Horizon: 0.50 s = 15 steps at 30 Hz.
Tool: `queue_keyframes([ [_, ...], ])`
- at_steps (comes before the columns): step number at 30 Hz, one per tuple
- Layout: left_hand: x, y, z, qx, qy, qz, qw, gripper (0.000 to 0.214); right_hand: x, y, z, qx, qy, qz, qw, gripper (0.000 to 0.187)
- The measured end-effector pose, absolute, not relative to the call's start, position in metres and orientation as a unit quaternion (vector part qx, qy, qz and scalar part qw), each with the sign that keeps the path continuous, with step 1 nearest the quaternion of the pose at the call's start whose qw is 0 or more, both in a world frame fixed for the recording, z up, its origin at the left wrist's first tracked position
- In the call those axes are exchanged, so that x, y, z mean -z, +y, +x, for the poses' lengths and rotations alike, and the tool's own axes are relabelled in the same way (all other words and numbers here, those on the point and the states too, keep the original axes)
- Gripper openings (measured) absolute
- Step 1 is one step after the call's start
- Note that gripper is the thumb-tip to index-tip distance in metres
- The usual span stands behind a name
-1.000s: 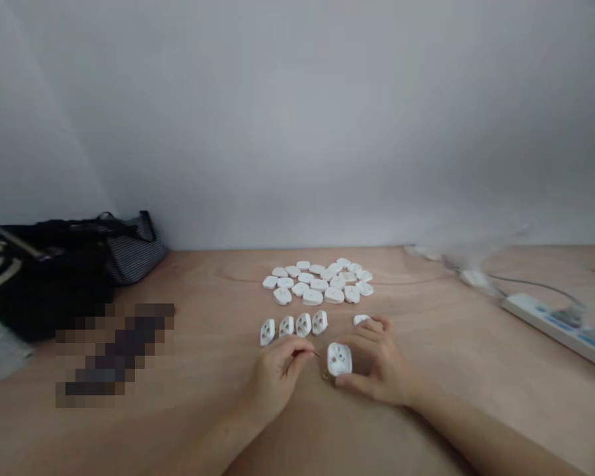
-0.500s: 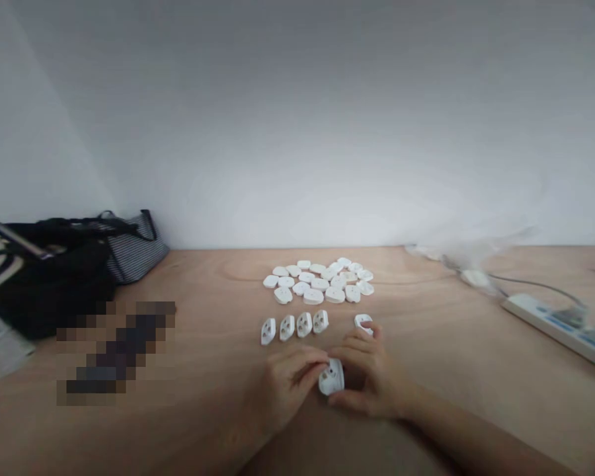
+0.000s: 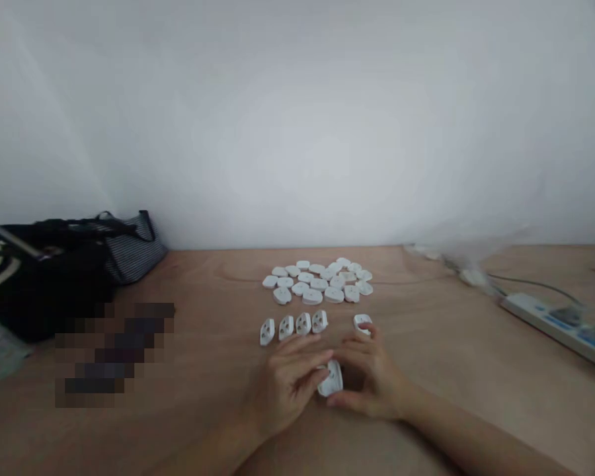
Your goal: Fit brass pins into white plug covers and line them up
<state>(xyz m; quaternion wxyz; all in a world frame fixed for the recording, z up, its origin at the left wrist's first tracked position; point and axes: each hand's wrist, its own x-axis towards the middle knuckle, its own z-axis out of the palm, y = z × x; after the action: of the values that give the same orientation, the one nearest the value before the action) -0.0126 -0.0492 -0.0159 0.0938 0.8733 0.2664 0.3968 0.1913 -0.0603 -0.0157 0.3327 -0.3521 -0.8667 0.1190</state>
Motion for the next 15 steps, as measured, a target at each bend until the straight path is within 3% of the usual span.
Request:
queue_keyframes([
  [4, 0.017, -0.049, -0.019, -0.384, 0.288, 0.877, 0.039, 0.05, 0.023, -0.058, 0.195, -0.097, -0.845, -0.375, 0.368, 0.052],
  [8, 0.018, -0.045, -0.025, -0.35, 0.332, 0.874, 0.06, 0.077, 0.029, -0.056, 0.198, -0.083, -0.842, -0.382, 0.372, 0.068],
  [15, 0.012, -0.042, -0.021, -0.313, 0.285, 0.899, 0.114, 0.058, 0.031, -0.056, 0.195, -0.061, -0.848, -0.375, 0.369, 0.082],
])
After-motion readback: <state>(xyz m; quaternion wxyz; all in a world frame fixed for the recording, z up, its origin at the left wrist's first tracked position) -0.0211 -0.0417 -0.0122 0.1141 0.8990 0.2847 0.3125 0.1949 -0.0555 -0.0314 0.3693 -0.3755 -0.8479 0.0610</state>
